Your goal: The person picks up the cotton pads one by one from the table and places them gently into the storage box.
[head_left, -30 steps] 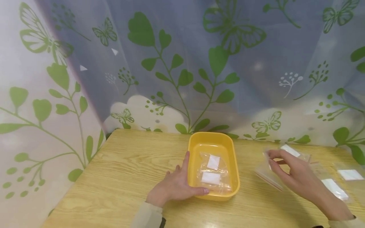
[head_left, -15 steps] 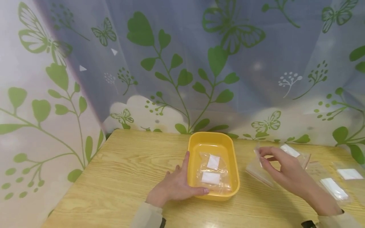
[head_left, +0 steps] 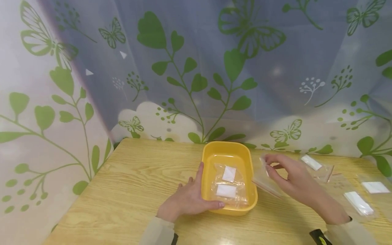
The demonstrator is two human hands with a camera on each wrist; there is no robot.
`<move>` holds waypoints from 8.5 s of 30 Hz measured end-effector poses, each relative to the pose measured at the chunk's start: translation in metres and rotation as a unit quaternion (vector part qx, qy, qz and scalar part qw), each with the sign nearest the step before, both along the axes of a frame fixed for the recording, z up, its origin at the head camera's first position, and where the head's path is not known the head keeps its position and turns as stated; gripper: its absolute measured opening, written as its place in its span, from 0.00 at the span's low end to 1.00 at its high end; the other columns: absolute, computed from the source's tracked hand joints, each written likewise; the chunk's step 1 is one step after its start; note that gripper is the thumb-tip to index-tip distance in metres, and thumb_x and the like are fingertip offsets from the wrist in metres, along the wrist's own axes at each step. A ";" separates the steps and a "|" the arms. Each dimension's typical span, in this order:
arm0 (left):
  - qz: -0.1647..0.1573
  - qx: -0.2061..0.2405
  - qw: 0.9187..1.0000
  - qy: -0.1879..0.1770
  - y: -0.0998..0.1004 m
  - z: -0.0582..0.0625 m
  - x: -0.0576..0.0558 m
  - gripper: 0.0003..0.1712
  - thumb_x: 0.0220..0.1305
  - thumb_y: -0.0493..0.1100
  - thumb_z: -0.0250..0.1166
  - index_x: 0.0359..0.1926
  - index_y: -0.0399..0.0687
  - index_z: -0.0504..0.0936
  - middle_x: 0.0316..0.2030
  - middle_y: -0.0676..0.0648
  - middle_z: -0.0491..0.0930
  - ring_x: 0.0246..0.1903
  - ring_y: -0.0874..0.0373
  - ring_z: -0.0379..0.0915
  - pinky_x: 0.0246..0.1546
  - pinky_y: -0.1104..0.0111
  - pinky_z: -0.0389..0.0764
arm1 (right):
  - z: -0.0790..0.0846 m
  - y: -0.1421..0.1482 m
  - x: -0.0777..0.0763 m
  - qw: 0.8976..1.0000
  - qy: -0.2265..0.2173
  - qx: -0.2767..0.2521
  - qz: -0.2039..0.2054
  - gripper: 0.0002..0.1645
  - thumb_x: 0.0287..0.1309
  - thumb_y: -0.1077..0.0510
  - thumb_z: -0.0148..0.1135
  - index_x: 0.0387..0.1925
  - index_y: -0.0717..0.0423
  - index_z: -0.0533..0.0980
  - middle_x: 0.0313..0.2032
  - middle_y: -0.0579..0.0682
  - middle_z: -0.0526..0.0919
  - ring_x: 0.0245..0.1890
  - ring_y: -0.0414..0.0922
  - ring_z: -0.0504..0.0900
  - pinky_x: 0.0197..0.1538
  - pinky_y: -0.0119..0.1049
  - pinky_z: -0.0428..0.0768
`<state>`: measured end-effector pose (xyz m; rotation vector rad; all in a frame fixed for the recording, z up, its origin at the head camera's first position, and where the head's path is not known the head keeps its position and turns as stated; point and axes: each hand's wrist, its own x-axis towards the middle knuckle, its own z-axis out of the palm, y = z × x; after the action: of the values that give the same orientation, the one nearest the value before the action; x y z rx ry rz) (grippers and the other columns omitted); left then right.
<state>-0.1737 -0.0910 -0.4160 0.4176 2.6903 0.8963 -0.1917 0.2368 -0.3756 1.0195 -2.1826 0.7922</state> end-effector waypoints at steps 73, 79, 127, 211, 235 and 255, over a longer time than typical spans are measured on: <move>-0.004 -0.009 1.000 -0.001 0.001 0.001 0.000 0.82 0.46 0.80 0.70 0.82 0.57 0.24 0.73 0.27 0.63 0.76 0.30 0.55 0.74 0.32 0.52 | -0.017 -0.025 -0.017 0.992 0.054 0.110 -0.023 0.18 0.61 0.54 0.70 0.50 0.58 0.82 0.49 0.54 0.87 0.49 0.54 0.86 0.51 0.51 0.86; -0.001 -0.010 1.000 0.000 0.001 0.000 0.001 0.81 0.47 0.80 0.70 0.82 0.58 0.24 0.73 0.27 0.64 0.76 0.31 0.54 0.75 0.33 0.51 | -0.021 -0.010 -0.015 0.991 0.061 0.118 -0.033 0.21 0.66 0.49 0.66 0.53 0.58 0.82 0.52 0.56 0.87 0.49 0.55 0.87 0.51 0.53 0.86; 0.001 -0.011 1.000 -0.005 0.001 0.000 0.001 0.81 0.46 0.81 0.70 0.81 0.63 0.22 0.73 0.26 0.62 0.76 0.28 0.53 0.75 0.32 0.51 | -0.038 0.101 0.014 0.950 -0.082 0.207 -0.221 0.41 0.58 0.47 0.74 0.70 0.52 0.71 0.62 0.68 0.79 0.50 0.72 0.83 0.40 0.74 0.77; -0.009 0.003 1.000 -0.014 0.000 0.002 0.000 0.81 0.47 0.80 0.69 0.81 0.61 0.22 0.73 0.30 0.66 0.77 0.29 0.51 0.75 0.31 0.49 | -0.081 0.211 0.034 0.944 -0.027 0.200 -0.262 0.13 0.40 0.49 0.83 0.25 0.50 0.88 0.27 0.49 0.88 0.27 0.40 0.85 0.31 0.18 0.74; -0.013 -0.005 1.000 -0.014 -0.001 0.006 0.000 0.80 0.49 0.79 0.69 0.81 0.60 0.22 0.73 0.31 0.66 0.76 0.29 0.52 0.74 0.31 0.51 | -0.060 0.174 0.031 0.977 0.055 0.110 -0.172 0.36 0.65 0.23 0.41 0.26 0.42 0.81 0.25 0.43 0.86 0.33 0.14 0.76 0.32 0.10 0.73; -0.013 -0.015 1.000 -0.010 0.000 0.006 0.001 0.80 0.49 0.80 0.68 0.81 0.60 0.22 0.72 0.31 0.67 0.76 0.29 0.53 0.73 0.30 0.52 | -0.046 0.164 0.053 0.971 0.023 0.114 -0.210 0.18 0.67 0.40 0.65 0.33 0.49 0.83 0.27 0.47 0.87 0.30 0.19 0.79 0.28 0.15 0.74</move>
<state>-0.1722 -0.0913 -0.4103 0.4339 2.6701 0.8482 -0.1385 0.4005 -0.4214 0.6316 -2.3698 0.3264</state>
